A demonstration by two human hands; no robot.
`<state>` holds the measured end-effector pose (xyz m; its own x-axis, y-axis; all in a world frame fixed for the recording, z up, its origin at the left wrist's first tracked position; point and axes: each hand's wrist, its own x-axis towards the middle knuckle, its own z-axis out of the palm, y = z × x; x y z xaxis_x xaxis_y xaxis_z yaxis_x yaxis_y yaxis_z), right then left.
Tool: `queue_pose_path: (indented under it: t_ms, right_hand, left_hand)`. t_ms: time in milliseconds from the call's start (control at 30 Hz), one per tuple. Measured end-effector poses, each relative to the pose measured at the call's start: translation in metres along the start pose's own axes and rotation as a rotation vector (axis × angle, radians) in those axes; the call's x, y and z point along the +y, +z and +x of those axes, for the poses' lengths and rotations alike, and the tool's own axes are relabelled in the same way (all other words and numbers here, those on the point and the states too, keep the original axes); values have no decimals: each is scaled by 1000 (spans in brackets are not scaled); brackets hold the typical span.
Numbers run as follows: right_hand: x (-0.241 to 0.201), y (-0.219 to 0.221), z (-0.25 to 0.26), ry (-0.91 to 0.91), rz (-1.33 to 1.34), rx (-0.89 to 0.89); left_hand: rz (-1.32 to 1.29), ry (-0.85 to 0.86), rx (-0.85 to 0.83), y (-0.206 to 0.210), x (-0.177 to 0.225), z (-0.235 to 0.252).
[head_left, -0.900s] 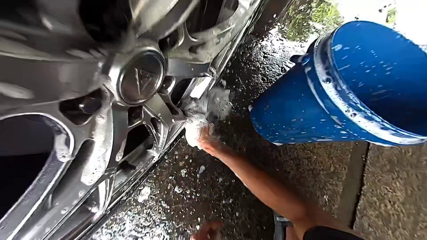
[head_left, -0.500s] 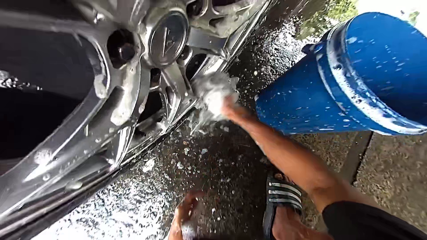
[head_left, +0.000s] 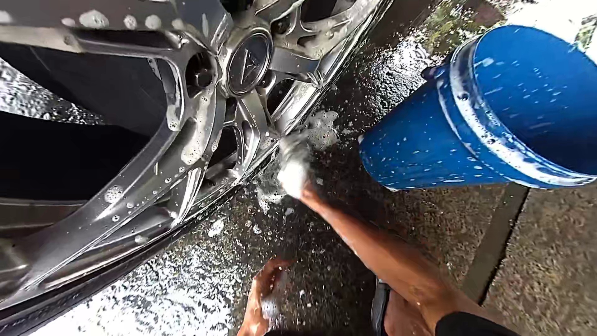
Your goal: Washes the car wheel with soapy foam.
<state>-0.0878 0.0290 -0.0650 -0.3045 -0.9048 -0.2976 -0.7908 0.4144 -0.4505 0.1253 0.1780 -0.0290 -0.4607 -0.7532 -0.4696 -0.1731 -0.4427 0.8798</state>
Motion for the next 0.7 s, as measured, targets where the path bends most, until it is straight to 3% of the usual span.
queue_pose_path:
  t_ms: [133, 233, 333, 400, 533, 633, 700]
  right_hand:
    - [-53, 4, -13, 5, 143, -292]
    - [-43, 48, -18, -34, 190, -127]
    - [-59, 6, -29, -69, 8, -255]
    - [-44, -13, -9, -95, -106, -232]
    - [-48, 17, 0, -32, -59, -94]
    - [-59, 26, -24, -84, 79, -251]
    - [-58, 23, -20, -49, 73, -265]
  left_hand:
    - [39, -35, 8, 2, -3, -3]
    - [-6, -47, 46, -8, -13, -21]
    - [-54, 38, 31, -21, -46, -19]
    - [-13, 31, 48, -22, -46, -13]
    - [-55, 67, 35, -16, -29, -5]
    - [5, 80, 31, -11, -19, -1]
    - [0, 111, 37, -13, -17, -5]
